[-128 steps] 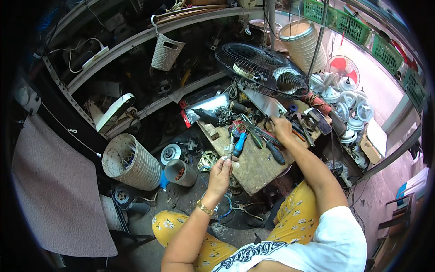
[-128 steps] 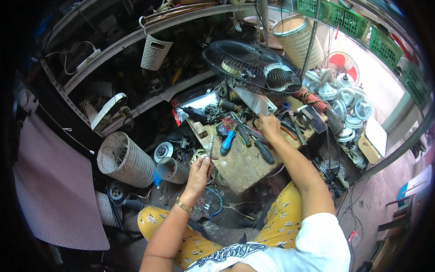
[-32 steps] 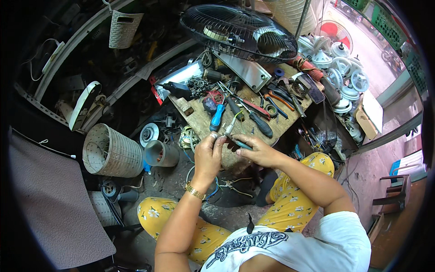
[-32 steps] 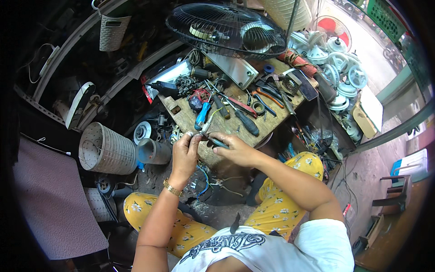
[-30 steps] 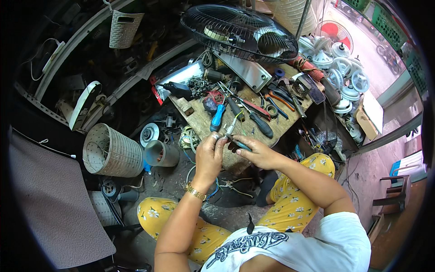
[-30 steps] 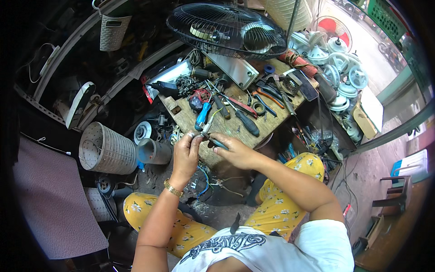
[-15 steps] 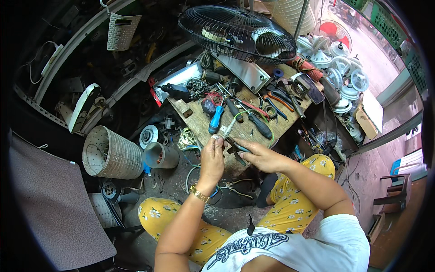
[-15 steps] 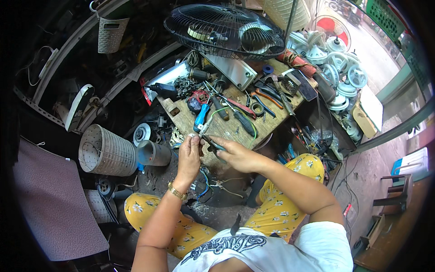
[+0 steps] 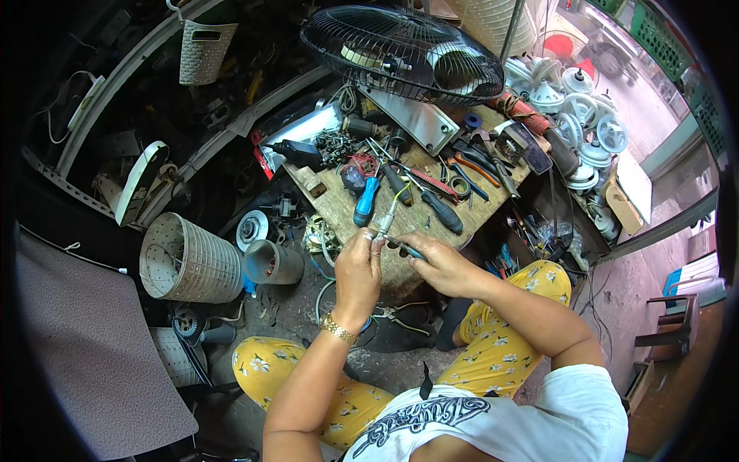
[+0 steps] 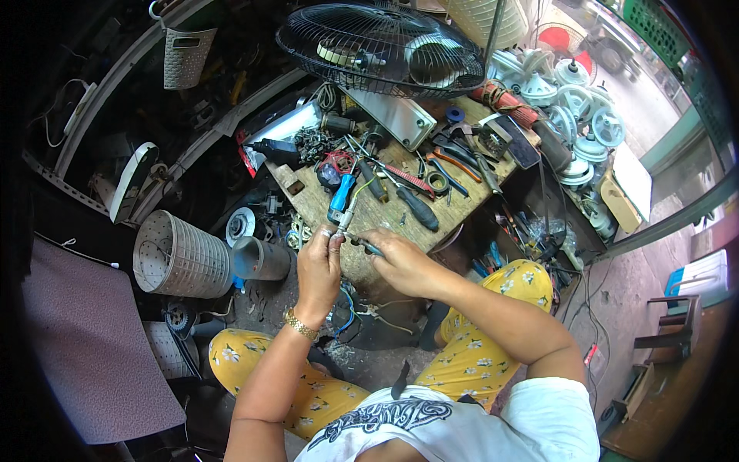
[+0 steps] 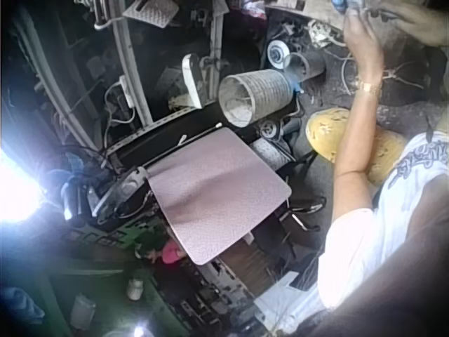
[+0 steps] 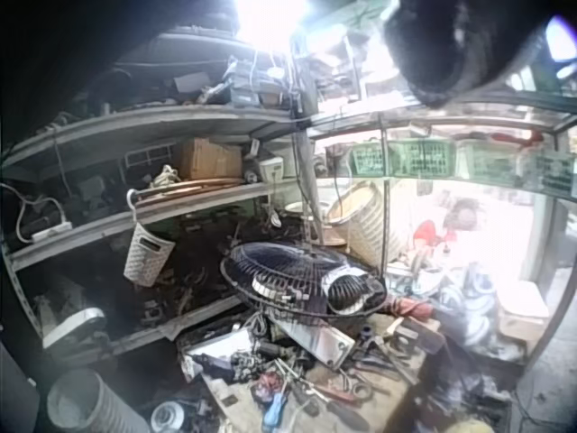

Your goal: The person strips the insulation from wires using a knife and pliers, then twists the exposed wire ends together to form a connection.

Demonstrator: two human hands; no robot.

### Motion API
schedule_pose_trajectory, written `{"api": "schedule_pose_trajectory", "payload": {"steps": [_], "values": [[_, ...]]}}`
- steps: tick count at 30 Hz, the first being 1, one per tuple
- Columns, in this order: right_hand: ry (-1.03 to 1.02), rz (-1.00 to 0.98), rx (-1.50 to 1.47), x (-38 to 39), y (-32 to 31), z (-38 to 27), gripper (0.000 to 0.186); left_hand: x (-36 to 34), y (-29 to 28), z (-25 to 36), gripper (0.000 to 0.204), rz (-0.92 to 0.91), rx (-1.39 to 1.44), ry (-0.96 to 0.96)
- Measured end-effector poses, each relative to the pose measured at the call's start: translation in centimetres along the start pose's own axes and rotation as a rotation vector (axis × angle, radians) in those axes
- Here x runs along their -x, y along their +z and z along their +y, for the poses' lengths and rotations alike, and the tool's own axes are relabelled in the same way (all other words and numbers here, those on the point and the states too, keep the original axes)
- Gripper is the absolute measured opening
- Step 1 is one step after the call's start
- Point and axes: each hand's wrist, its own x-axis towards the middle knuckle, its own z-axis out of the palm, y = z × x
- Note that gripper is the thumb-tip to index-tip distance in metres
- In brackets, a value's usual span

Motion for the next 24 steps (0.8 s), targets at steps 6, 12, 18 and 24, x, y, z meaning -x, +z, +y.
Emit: {"api": "schedule_pose_trajectory", "payload": {"steps": [6, 12, 18, 24], "values": [[-0.055, 0.069, 0.047, 0.2, 0.6, 0.6, 0.045, 0.1, 0.3, 0.4, 0.01, 0.018, 0.06, 0.015], [0.053, 0.076, 0.082, -0.4, -0.2, -0.8, 0.023, 0.1, 0.1, 0.4, 0.009, 0.002, 0.052, -0.008], [0.026, 0.143, 0.124, 0.0, -0.1, -0.5, 0.031, -0.1, -1.0, 0.5, 0.009, -0.069, -0.017, 0.177], [-0.024, 0.14, 0.198, 0.4, -0.5, -0.3, 0.03, -0.2, -1.9, 0.5, 0.012, -0.172, 0.047, 0.114]]}}
